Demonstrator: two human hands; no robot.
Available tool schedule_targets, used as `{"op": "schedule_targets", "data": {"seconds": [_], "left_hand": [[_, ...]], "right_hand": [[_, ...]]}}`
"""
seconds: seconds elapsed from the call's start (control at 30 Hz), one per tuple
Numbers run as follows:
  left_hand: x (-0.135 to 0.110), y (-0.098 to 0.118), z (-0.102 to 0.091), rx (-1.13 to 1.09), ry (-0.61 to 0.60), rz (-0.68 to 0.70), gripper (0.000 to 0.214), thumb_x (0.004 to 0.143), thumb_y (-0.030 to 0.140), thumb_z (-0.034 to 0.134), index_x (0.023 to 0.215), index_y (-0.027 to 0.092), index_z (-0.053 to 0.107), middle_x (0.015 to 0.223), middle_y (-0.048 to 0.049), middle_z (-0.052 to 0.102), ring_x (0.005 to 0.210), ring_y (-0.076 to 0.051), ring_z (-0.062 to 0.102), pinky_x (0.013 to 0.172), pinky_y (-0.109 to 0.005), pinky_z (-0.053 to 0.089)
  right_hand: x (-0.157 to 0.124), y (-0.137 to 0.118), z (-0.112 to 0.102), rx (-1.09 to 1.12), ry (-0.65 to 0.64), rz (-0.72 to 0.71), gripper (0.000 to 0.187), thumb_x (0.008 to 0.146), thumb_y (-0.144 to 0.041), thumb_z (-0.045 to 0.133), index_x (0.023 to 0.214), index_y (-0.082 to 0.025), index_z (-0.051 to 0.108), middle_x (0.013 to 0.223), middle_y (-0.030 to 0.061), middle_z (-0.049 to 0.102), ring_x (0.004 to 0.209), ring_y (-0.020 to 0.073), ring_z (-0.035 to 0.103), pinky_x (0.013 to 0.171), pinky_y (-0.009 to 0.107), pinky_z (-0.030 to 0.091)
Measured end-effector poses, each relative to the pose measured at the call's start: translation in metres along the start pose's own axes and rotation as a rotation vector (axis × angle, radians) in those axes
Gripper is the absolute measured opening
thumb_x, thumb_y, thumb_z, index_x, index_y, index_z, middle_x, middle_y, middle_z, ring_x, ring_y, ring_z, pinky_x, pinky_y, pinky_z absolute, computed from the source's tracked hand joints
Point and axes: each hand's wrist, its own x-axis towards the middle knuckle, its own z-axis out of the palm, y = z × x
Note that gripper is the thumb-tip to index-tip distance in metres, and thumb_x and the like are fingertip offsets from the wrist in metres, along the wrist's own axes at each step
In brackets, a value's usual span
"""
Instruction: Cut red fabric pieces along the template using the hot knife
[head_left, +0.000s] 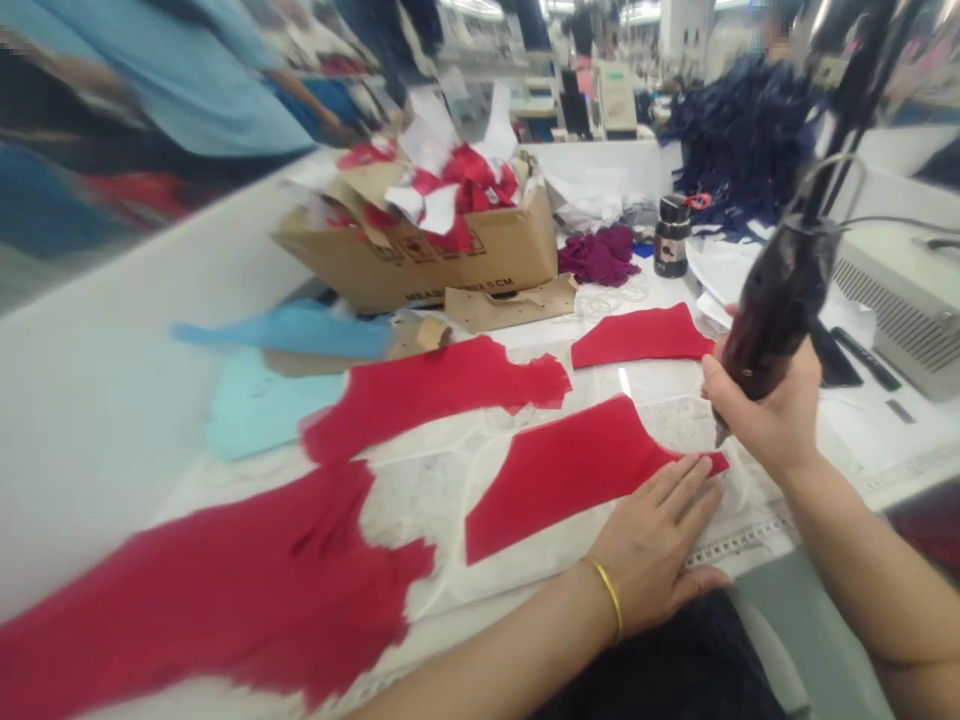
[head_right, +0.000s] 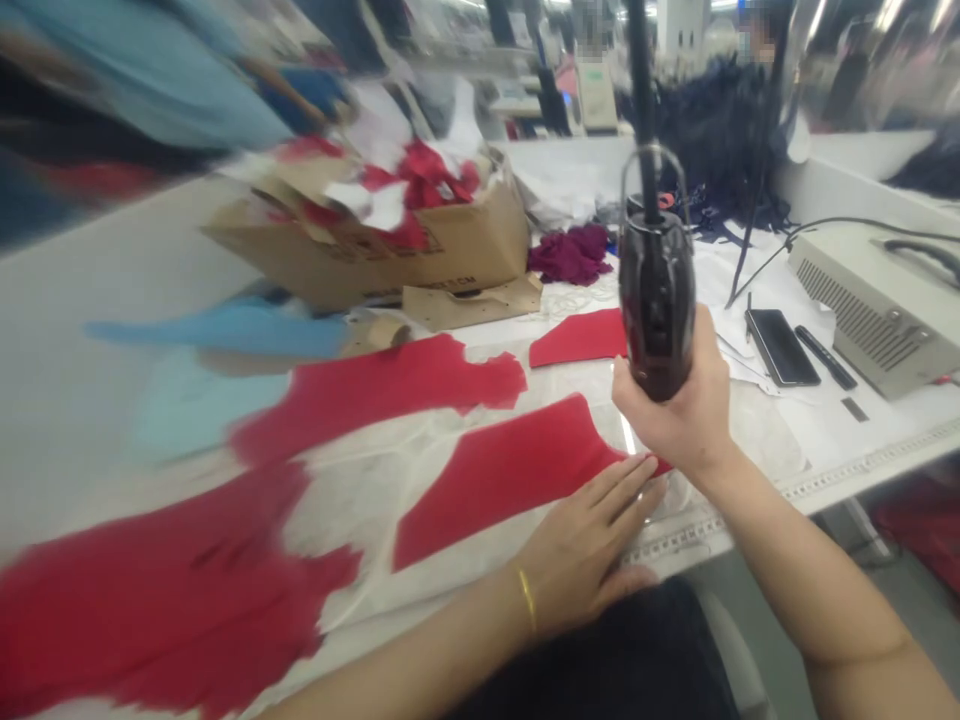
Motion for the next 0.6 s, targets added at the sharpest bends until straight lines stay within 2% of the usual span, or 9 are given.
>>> {"op": "schedule_targets", "data": {"seconds": [0.2,0.43,0.53,0.6], "left_hand": [[0.002,0.002,0.001,-0.013,0.035,0.009,0.076,0.102,0.064,0.041,0.149,0.003,0.044,0.156,-0.0257,0.044,0.149,-0.037,0.038,0.121,-0.05,0.038],[0.001,0.001,0.0,-0.034,0.044,0.035,0.076,0.102,0.062,0.043,0.149,0.003,0.044,0.153,-0.027,0.047,0.148,-0.038,0.039,0.119,-0.052,0.041],[0.002,0.002,0.0,-0.025,0.053,0.036,0.075,0.102,0.062,0.041,0.147,0.002,0.046,0.153,-0.0269,0.047,0.148,-0.038,0.04,0.12,-0.051,0.04],[0.002,0.003,0.0,-0.021,0.052,0.031,0.076,0.103,0.063,0.039,0.147,0.002,0.046,0.154,-0.0264,0.046,0.148,-0.038,0.04,0.12,-0.051,0.04]], "right_hand": [[-0.009,0.003,-0.018,-0.039,0.03,0.023,0.03,0.079,-0.032,0.068,0.103,-0.022,0.054,0.088,0.0036,0.064,0.078,0.0205,0.066,0.074,0.039,0.059],[-0.019,0.008,-0.018,0.008,0.028,-0.051,0.026,0.085,-0.032,0.066,0.107,-0.023,0.055,0.072,-0.0016,0.061,0.067,0.0201,0.066,0.07,0.041,0.061],[-0.02,0.01,-0.018,-0.027,0.082,-0.065,0.027,0.085,-0.033,0.068,0.107,-0.023,0.057,0.079,0.0016,0.063,0.072,0.0221,0.069,0.071,0.043,0.062],[-0.02,0.011,-0.02,-0.056,0.064,-0.06,0.027,0.087,-0.034,0.067,0.109,-0.023,0.056,0.084,0.0037,0.064,0.076,0.0227,0.069,0.073,0.043,0.062]]}}
